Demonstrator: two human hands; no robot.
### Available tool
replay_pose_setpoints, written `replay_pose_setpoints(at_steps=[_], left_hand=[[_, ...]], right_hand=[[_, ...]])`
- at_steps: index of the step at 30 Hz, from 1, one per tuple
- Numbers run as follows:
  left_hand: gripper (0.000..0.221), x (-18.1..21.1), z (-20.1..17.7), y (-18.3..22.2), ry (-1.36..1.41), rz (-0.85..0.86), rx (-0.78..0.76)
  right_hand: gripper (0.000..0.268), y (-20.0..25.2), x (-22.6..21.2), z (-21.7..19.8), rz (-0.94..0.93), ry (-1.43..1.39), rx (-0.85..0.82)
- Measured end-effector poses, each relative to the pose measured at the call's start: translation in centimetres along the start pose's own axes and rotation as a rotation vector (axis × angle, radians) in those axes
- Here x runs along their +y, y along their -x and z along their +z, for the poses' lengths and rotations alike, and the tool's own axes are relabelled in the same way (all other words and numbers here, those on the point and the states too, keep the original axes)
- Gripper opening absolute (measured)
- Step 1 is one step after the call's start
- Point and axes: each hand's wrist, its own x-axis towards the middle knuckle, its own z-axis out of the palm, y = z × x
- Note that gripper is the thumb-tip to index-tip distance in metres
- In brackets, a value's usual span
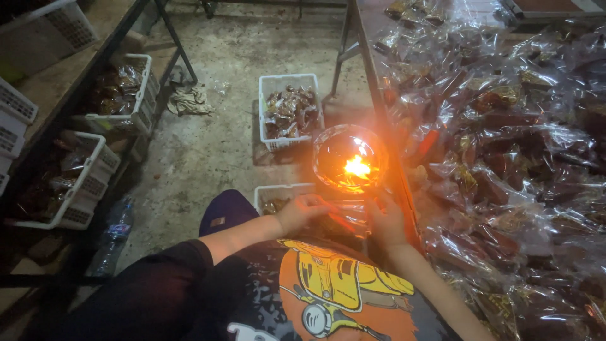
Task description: Sealing plastic bags containing bread using a vertical heat sealer.
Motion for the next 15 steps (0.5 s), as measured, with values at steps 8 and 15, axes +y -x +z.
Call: replay_pose_setpoints(at_steps=[8,15], left_hand=[[0.019,-1.4,-0.5,-1.6,-0.415,0.121,0.376],[0.090,2.4,3.7,1.9,-1.046,0.181,-0.214]], right_hand=[[0.033,0.9,-4.1,-0.8,0.298,0.178,-0.276],[0.029,2.2,-9.6,-0.1,0.478,-0.289,-0.268]])
